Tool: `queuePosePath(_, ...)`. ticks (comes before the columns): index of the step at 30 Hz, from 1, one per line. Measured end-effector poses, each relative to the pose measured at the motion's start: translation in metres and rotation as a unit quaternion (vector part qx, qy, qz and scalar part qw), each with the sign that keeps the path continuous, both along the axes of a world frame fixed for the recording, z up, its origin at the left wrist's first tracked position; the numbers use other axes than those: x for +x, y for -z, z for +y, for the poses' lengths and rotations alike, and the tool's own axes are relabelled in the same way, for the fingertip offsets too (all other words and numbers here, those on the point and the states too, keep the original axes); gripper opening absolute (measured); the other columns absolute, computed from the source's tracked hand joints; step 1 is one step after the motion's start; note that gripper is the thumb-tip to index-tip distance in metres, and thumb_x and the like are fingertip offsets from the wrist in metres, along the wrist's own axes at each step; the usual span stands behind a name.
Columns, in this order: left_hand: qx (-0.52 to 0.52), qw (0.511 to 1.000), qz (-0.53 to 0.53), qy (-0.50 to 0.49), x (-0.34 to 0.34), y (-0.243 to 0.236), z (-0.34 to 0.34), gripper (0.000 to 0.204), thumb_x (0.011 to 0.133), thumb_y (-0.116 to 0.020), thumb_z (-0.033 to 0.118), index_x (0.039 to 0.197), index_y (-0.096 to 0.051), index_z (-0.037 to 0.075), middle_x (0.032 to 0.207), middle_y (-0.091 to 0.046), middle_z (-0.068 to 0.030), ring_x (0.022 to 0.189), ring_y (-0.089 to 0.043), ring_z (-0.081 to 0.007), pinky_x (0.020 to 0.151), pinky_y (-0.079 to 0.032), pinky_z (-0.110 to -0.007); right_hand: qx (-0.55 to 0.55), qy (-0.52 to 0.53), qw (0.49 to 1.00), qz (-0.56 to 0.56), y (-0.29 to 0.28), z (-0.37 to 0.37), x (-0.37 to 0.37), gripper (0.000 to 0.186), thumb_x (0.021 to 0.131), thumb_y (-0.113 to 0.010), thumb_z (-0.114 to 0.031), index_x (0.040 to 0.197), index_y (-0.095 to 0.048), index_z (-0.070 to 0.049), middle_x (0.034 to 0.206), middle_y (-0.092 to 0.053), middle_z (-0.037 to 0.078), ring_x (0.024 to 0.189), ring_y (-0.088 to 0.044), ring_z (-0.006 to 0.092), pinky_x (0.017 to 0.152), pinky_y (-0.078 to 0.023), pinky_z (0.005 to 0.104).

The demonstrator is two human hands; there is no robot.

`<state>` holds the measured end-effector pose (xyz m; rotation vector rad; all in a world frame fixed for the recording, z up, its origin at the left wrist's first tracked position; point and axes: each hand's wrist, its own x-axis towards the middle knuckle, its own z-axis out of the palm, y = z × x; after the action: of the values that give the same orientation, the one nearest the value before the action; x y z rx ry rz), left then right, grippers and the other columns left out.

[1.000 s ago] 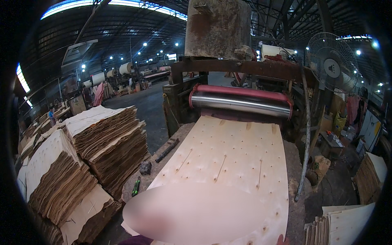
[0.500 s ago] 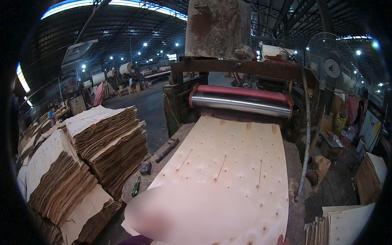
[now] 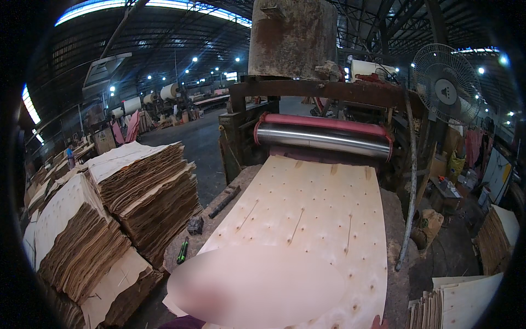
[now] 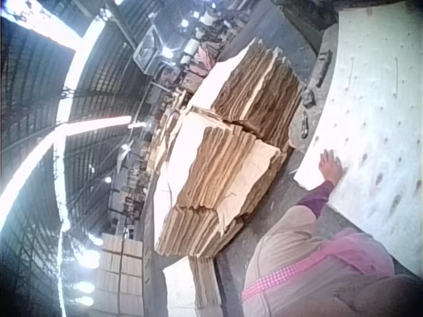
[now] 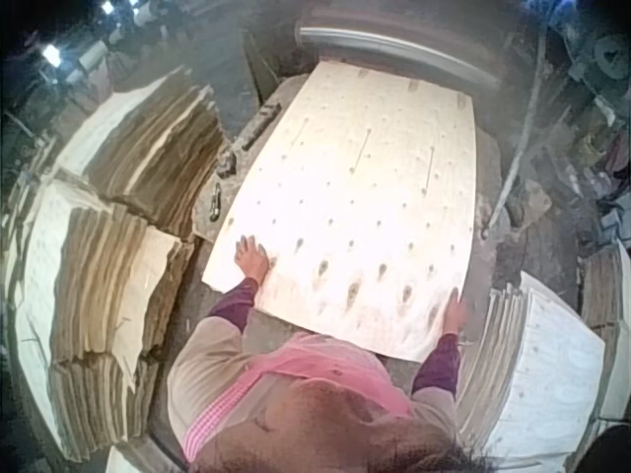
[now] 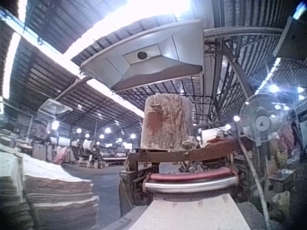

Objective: The person feeds sheets of wood veneer through a rolling industrial machinery station, aligns them, and stacks them onto a larger bundle.

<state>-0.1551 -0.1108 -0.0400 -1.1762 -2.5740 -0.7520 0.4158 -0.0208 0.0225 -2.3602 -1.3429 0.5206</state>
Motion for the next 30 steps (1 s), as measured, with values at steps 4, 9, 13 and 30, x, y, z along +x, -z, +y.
queuePosePath(4, 0.003, 1.000, 0.001, 0.002, 0.001, -0.001, 0.000, 0.044, 0.080, -0.060, 0.021, 0.120, -0.053, 0.003, 0.136, -0.042, -0.0220, 0.131, -0.032, -0.0394, 0.104, -0.024, -0.051, 0.010, 0.001, 1.000, 0.007, 0.003, 0.000, 0.001, 0.078, 0.088, -0.039, -0.064, 0.120, -0.057, 0.004, 0.119, -0.056, 0.030, 0.115, -0.051, 0.0466, 0.099, -0.038, 0.0511)
queuePosePath(9, 0.003, 1.000, 0.001, 0.002, 0.000, 0.000, 0.000, 0.044, 0.081, -0.059, 0.020, 0.120, -0.053, 0.003, 0.136, -0.042, -0.0222, 0.131, -0.032, -0.0398, 0.104, -0.024, -0.051, 0.006, -0.003, 1.000, 0.010, 0.004, -0.001, 0.002, 0.078, 0.088, -0.038, -0.065, 0.121, -0.057, 0.004, 0.120, -0.056, 0.030, 0.115, -0.051, 0.0463, 0.099, -0.038, 0.0512)
queuePosePath(13, -0.007, 1.000, -0.007, 0.000, -0.001, 0.001, 0.000, 0.044, 0.081, -0.059, 0.021, 0.121, -0.053, 0.003, 0.137, -0.041, -0.0223, 0.131, -0.031, -0.0402, 0.104, -0.023, -0.051, 0.011, -0.011, 1.000, 0.009, -0.003, -0.001, -0.001, 0.079, 0.088, -0.037, -0.067, 0.121, -0.057, 0.003, 0.120, -0.056, 0.030, 0.114, -0.051, 0.0466, 0.098, -0.039, 0.0517)
queuePosePath(30, -0.001, 1.000, -0.001, 0.001, -0.001, 0.003, 0.000, 0.045, 0.081, -0.059, 0.021, 0.121, -0.053, 0.003, 0.137, -0.041, -0.0220, 0.132, -0.031, -0.0400, 0.105, -0.023, -0.051, 0.014, -0.008, 1.000, -0.001, 0.011, 0.000, 0.005, 0.081, 0.088, -0.035, -0.068, 0.116, -0.060, 0.004, 0.115, -0.059, 0.030, 0.111, -0.053, 0.0475, 0.096, -0.040, 0.0523)
